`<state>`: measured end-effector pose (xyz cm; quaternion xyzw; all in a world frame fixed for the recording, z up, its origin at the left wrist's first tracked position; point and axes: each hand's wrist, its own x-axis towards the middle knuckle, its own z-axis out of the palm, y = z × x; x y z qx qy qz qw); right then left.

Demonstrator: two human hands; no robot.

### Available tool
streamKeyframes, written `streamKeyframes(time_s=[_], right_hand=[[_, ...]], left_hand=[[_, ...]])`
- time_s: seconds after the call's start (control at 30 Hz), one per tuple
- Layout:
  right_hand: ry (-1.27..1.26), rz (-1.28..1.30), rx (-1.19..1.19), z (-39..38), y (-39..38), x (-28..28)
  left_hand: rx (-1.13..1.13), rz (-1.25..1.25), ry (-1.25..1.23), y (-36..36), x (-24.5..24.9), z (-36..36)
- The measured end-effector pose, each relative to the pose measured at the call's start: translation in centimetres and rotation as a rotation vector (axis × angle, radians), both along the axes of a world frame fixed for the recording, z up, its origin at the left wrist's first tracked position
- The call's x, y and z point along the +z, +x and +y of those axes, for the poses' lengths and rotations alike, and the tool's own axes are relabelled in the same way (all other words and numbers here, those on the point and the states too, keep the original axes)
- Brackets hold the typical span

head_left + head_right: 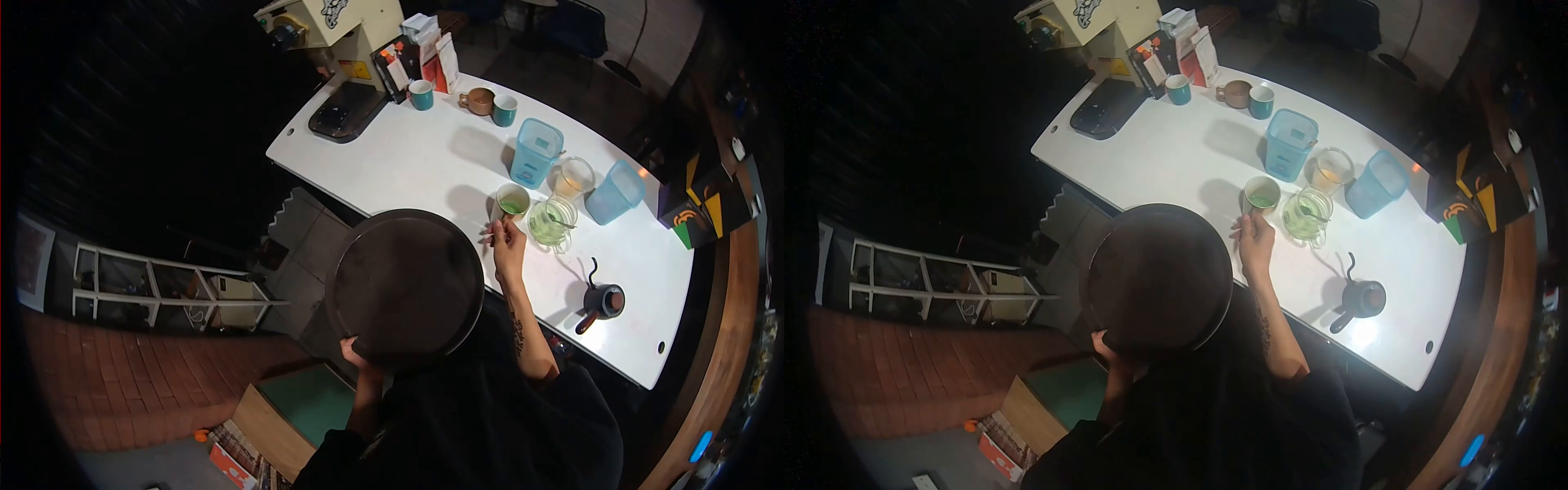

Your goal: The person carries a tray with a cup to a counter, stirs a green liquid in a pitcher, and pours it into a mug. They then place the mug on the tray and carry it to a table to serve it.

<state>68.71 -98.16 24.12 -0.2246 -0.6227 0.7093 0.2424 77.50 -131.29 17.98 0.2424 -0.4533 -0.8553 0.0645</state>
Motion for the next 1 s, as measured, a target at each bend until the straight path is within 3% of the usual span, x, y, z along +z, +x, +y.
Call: streamKeyframes(time_s=[0.03,0.07,0.13,0.17,0.23,0.27,0.33,0.37,0.43,0.47,0.53,0.57,0.63,0.67,0.73,0.9,0.93,1.0], right_hand=[[0.021,0.005,0.026,0.3,0.2,0.0],[0.052,0.002,0.063,0.6,0.5,0.1],[0.093,-0.004,0.128,1.1,1.1,0.8],[0.100,-0.006,0.151,1.3,1.3,1.2],[0.194,-0.021,0.267,1.5,1.6,2.4],[0.189,-0.029,0.327,1.4,1.6,3.3],[0.165,0.001,0.422,0.4,1.6,5.2],[0.130,0.028,0.492,-0.3,1.6,6.3],[0.161,-0.025,0.620,-2.3,0.8,8.2],[0.167,-0.022,0.690,-3.3,0.6,8.5],[0.167,-0.019,0.804,-5.1,0.0,8.7],[0.172,-0.020,0.833,-6.1,-0.4,8.6],[0.201,-0.031,0.937,-8.4,-1.2,8.3],[0.157,-0.001,0.966,-9.7,-1.7,8.3],[0.143,-0.015,1.029,-12.0,-2.7,8.2],[0.121,-0.048,1.168,-17.8,-6.0,7.4],[0.195,-0.087,1.162,-19.1,-6.6,8.2],[0.183,-0.071,1.162,-21.8,-8.0,7.5]], left_hand=[[-0.024,0.026,-0.153,0.3,-1.0,-0.5],[-0.005,0.024,-0.151,0.4,-3.4,-1.8],[-0.120,0.524,-1.298,0.8,-9.8,-5.0],[-0.100,0.508,-1.297,1.2,-10.4,-4.6],[0.010,0.234,-0.857,1.5,-9.9,-2.8],[0.035,0.221,-0.852,2.1,-8.9,-2.1],[-0.066,0.215,-0.451,2.6,-2.8,-0.2],[-0.037,0.203,-0.447,2.1,-2.9,0.3],[0.267,0.413,-1.169,1.7,-4.3,0.5],[0.295,0.394,-1.171,1.0,-5.2,0.1],[0.219,0.130,0.138,-0.3,-9.5,-1.2],[0.248,0.130,0.142,-0.3,-12.4,-2.1],[0.142,0.157,-0.354,-0.5,-13.9,-3.1],[0.166,0.153,-0.349,-0.6,-14.6,-3.4],[0.225,0.139,0.427,-2.3,-5.1,-2.0],[0.238,0.206,0.583,-5.5,4.5,-4.2],[0.234,0.194,0.624,-6.8,5.3,-5.2],[0.274,0.237,0.594,-8.1,1.6,-8.4]])
